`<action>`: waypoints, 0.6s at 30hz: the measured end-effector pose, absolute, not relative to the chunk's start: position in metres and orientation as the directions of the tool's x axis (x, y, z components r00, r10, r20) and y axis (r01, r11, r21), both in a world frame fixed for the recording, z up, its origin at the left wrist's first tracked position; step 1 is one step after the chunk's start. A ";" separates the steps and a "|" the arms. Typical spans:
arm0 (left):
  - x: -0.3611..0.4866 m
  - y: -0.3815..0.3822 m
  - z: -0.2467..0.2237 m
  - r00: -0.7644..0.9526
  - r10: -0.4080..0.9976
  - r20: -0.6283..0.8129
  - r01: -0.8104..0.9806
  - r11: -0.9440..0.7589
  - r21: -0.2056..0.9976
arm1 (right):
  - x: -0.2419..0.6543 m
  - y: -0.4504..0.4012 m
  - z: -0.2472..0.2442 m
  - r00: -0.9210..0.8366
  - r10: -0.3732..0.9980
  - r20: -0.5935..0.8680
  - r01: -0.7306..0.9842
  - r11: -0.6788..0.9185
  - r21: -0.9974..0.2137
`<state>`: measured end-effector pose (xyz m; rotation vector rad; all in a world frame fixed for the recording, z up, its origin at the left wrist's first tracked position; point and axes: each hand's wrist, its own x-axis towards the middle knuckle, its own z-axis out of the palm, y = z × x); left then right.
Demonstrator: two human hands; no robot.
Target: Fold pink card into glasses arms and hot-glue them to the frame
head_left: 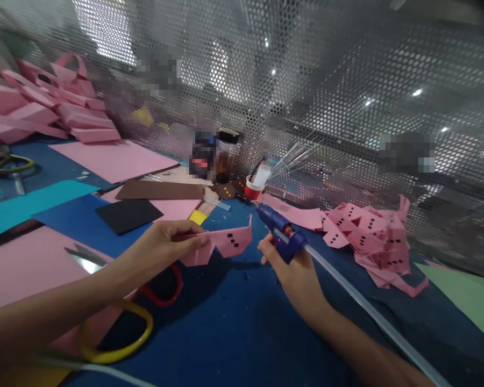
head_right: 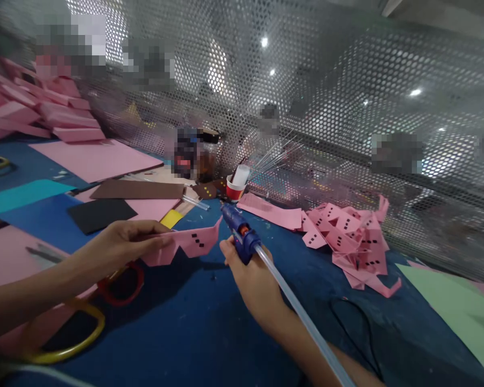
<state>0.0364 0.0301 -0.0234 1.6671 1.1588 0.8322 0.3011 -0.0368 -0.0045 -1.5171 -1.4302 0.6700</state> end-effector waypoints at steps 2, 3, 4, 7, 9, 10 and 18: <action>0.031 0.027 -0.017 0.268 0.963 0.006 0.340 -0.101 0.935 | 0.301 -0.040 -0.009 0.193 0.962 0.195 0.482 0.080 -0.873; 0.029 0.026 -0.014 0.248 0.969 -0.014 0.335 -0.072 0.939 | 0.300 -0.042 -0.012 0.176 0.966 0.191 0.480 0.086 -0.873; 0.027 0.026 -0.012 0.231 0.973 -0.022 0.323 -0.055 0.945 | 0.299 -0.044 -0.013 0.141 0.973 0.183 0.473 0.096 -0.876; 0.022 0.027 -0.009 0.228 0.973 -0.026 0.303 -0.045 0.952 | 0.297 -0.049 -0.015 0.001 0.991 0.137 0.461 0.121 -0.879; 0.021 0.029 -0.011 0.231 0.972 -0.032 0.294 -0.038 0.955 | 0.295 -0.051 -0.015 -0.048 0.993 0.107 0.470 0.117 -0.875; 0.021 0.029 -0.012 0.228 0.973 -0.033 0.288 -0.035 0.957 | 0.295 -0.052 -0.016 -0.046 0.994 0.097 0.477 0.107 -0.872; 0.022 0.029 -0.012 0.179 0.984 -0.006 0.289 -0.047 0.956 | 0.293 -0.056 -0.017 0.055 0.997 0.057 0.543 0.018 -0.840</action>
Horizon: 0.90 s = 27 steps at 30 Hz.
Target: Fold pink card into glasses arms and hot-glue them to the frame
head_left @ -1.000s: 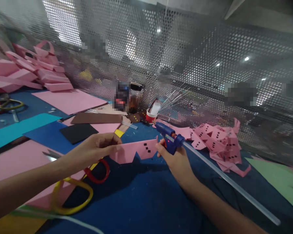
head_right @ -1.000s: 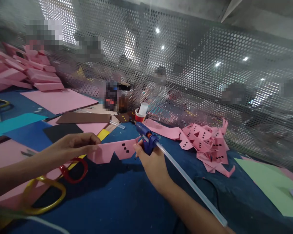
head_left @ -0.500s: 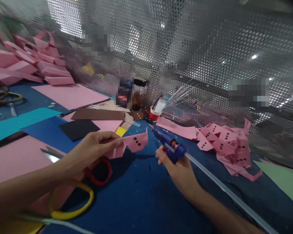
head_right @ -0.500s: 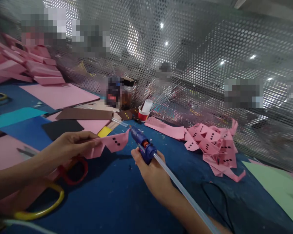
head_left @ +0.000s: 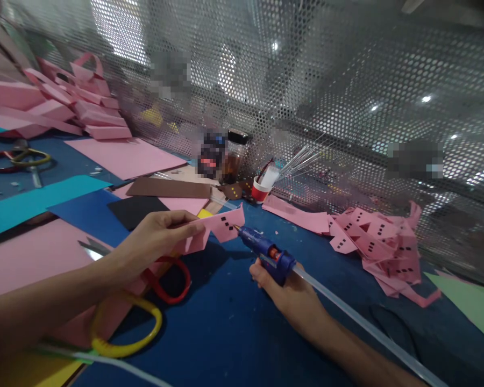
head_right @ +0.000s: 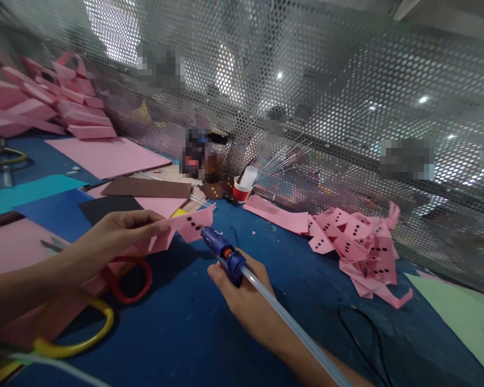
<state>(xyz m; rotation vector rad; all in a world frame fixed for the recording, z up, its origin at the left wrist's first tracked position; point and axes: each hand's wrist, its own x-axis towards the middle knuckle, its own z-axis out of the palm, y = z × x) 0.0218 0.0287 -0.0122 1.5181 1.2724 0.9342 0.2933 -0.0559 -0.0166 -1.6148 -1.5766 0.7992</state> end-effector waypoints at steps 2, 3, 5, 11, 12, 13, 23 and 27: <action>0.022 0.028 -0.011 0.176 0.984 0.002 0.300 -0.055 0.952 | 0.293 -0.056 -0.013 0.038 0.998 0.055 0.535 0.026 -0.844; 0.022 0.028 -0.011 0.175 0.985 0.002 0.309 -0.057 0.949 | 0.292 -0.055 -0.012 0.027 0.998 0.055 0.529 0.032 -0.848; 0.022 0.029 -0.011 0.165 0.986 0.005 0.333 -0.061 0.941 | 0.292 -0.055 -0.009 0.004 0.998 0.056 0.529 0.045 -0.847; 0.023 0.031 -0.012 0.166 0.986 -0.001 0.346 -0.057 0.937 | 0.292 -0.053 -0.009 -0.032 0.997 0.066 0.545 0.072 -0.835; 0.022 0.031 -0.012 0.167 0.986 -0.006 0.341 -0.052 0.939 | 0.292 -0.053 -0.009 -0.027 0.997 0.068 0.540 0.072 -0.839; 0.022 0.031 -0.012 0.170 0.985 -0.009 0.331 -0.048 0.942 | 0.291 -0.053 -0.009 -0.019 0.997 0.072 0.533 0.071 -0.843; 0.025 0.026 -0.004 0.184 0.982 -0.048 0.275 -0.004 0.962 | 0.290 -0.055 -0.009 0.019 0.997 0.080 0.511 0.059 -0.858; 0.023 0.028 -0.005 0.194 0.979 -0.055 0.287 -0.003 0.958 | 0.291 -0.055 -0.010 -0.001 0.994 0.105 0.513 0.091 -0.853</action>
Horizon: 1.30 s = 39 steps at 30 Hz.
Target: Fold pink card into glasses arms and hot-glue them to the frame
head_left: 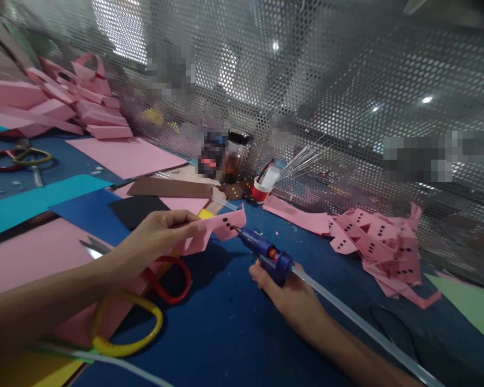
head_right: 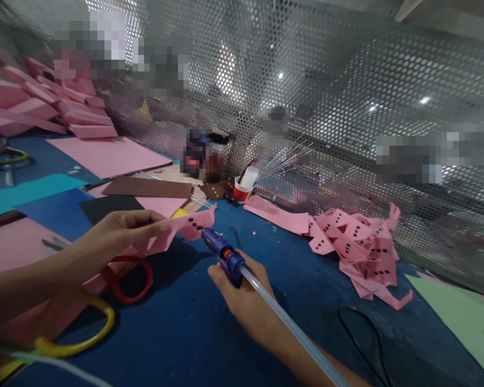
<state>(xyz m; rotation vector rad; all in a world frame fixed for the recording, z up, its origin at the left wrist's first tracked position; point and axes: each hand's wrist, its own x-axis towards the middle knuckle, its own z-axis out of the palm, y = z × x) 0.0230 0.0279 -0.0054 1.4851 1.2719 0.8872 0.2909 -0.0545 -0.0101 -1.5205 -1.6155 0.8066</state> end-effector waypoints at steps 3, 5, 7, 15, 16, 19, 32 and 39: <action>0.022 0.030 -0.007 0.188 0.980 -0.058 0.294 0.000 0.956 | 0.291 -0.055 -0.013 0.020 0.994 0.106 0.535 0.079 -0.841; 0.023 0.029 -0.006 0.189 0.981 -0.048 0.300 -0.011 0.954 | 0.293 -0.055 -0.016 0.047 0.994 0.096 0.544 0.055 -0.837; 0.024 0.027 -0.004 0.197 0.979 -0.053 0.290 -0.007 0.957 | 0.295 -0.055 -0.019 0.059 0.994 0.096 0.528 0.051 -0.848; 0.033 0.014 0.001 0.270 0.961 -0.066 0.241 -0.001 0.971 | 0.297 -0.051 -0.011 0.131 0.965 0.225 0.499 0.132 -0.857; 0.034 0.013 0.000 0.286 0.956 -0.061 0.247 -0.012 0.969 | 0.294 -0.050 -0.009 0.142 0.962 0.234 0.490 0.137 -0.861; 0.036 0.011 -0.007 0.342 0.938 -0.047 0.259 -0.046 0.965 | 0.286 -0.048 -0.005 0.192 0.952 0.239 0.444 0.133 -0.886; 0.034 0.013 -0.015 0.368 0.857 0.359 0.486 -0.507 0.712 | 0.276 -0.046 -0.002 0.153 0.975 0.163 0.318 0.107 -0.942; 0.039 0.006 -0.003 0.329 0.942 0.069 0.422 -0.212 0.882 | 0.279 -0.048 -0.004 0.101 0.982 0.159 0.356 0.113 -0.928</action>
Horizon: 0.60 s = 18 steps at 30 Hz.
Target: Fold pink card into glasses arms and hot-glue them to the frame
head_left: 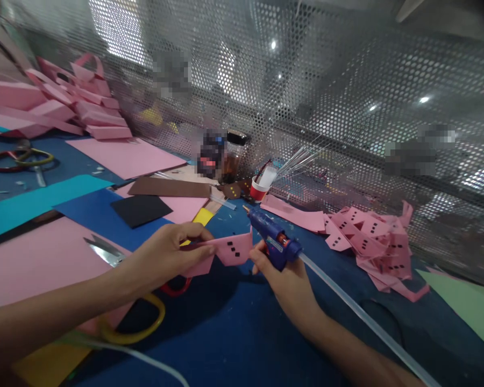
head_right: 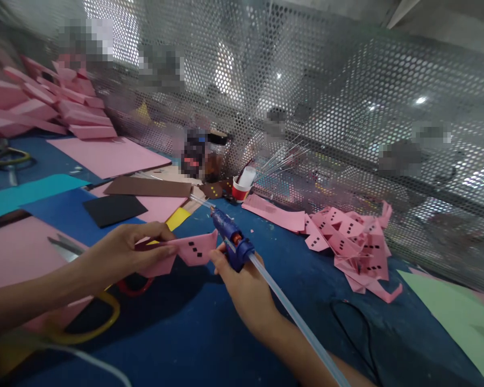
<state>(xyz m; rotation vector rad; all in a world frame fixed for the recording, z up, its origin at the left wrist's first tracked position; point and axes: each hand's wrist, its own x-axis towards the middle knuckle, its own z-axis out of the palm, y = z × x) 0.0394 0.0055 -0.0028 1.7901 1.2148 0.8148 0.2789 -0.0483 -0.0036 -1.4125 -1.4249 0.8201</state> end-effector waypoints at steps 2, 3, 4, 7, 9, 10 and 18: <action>0.037 0.009 0.001 0.300 0.952 0.056 0.386 -0.175 0.906 | 0.283 -0.050 -0.005 0.080 0.983 0.163 0.408 0.117 -0.905; 0.035 0.011 0.003 0.291 0.956 0.044 0.371 -0.154 0.916 | 0.285 -0.052 -0.006 0.058 0.985 0.160 0.425 0.121 -0.897; 0.033 0.013 0.004 0.286 0.958 0.025 0.361 -0.131 0.923 | 0.286 -0.053 -0.006 0.030 0.987 0.156 0.434 0.128 -0.892; 0.029 0.018 0.005 0.278 0.960 -0.015 0.353 -0.088 0.931 | 0.287 -0.059 -0.006 -0.062 0.988 0.138 0.462 0.151 -0.874; 0.028 0.019 0.004 0.278 0.961 -0.011 0.354 -0.092 0.931 | 0.286 -0.062 -0.004 -0.101 0.987 0.129 0.489 0.162 -0.857; 0.028 0.019 0.005 0.272 0.962 -0.013 0.351 -0.087 0.932 | 0.285 -0.063 -0.003 -0.110 0.986 0.124 0.502 0.162 -0.850; 0.032 0.018 0.013 0.186 0.979 -0.080 0.335 0.013 0.942 | 0.286 -0.065 -0.006 -0.079 0.990 0.121 0.563 0.144 -0.814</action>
